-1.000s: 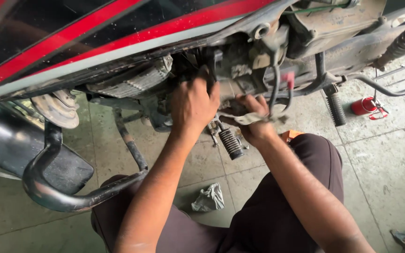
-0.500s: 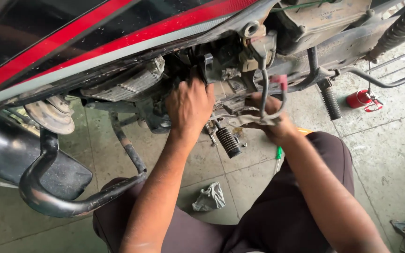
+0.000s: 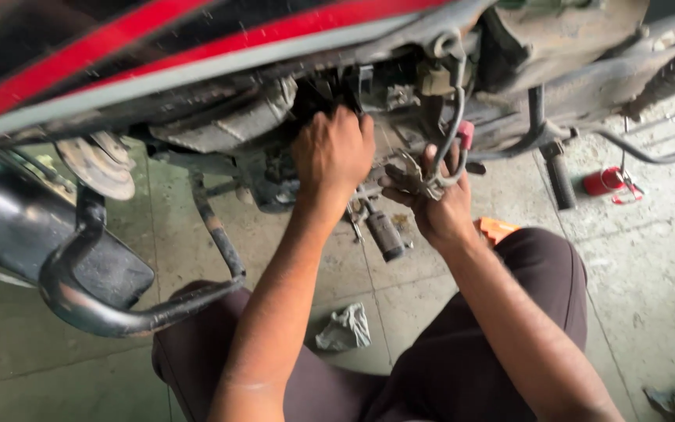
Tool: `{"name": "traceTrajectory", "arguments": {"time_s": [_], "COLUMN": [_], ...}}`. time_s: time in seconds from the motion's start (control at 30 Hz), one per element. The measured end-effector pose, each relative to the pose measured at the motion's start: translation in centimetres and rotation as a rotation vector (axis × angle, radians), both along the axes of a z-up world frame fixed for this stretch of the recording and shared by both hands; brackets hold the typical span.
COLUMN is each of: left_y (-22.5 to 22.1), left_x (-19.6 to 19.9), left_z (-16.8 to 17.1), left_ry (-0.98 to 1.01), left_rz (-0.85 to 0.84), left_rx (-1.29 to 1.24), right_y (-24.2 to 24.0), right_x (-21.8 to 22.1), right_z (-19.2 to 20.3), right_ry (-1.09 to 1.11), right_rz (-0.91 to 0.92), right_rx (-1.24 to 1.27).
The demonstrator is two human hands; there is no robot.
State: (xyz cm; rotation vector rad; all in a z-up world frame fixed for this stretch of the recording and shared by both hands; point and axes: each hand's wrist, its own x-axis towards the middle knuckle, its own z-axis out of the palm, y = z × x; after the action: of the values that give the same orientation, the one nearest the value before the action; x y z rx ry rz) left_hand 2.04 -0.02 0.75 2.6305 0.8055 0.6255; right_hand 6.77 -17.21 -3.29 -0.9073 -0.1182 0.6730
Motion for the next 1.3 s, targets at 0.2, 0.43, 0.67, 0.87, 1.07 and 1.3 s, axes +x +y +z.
{"name": "traceTrajectory", "arguments": {"time_s": [0.2, 0.43, 0.67, 0.87, 1.07, 1.3], "left_y": [0.6, -0.1, -0.6, -0.9, -1.8, -2.0], "left_x": [0.4, 1.0, 0.5, 1.1, 1.9, 1.6], "left_z": [-1.6, -0.4, -0.9, -1.4, -1.8, -0.7], "left_ry": [-0.195, -0.300, -0.362, -0.288, -0.350, -0.265], "left_rz": [-0.038, 0.026, -0.052, -0.013, 0.053, 0.079], "left_rx": [0.017, -0.076, -0.049, -0.037, 0.032, 0.021], "right_y": [0.3, 1.7, 0.7, -2.2, -5.9, -4.6], "right_x": [0.6, 1.5, 3.4, 3.5, 8.3, 8.6], "right_z": [-2.1, -2.5, -9.3, -3.9, -1.1, -3.1], "right_ry": [-0.036, -0.136, -0.327, -0.556, -0.028, -0.010], "right_rz": [-0.054, -0.128, -0.177, -0.147, -0.084, -0.001], "right_rx": [0.007, 0.087, 0.113, -0.269, -0.150, -0.007]}}
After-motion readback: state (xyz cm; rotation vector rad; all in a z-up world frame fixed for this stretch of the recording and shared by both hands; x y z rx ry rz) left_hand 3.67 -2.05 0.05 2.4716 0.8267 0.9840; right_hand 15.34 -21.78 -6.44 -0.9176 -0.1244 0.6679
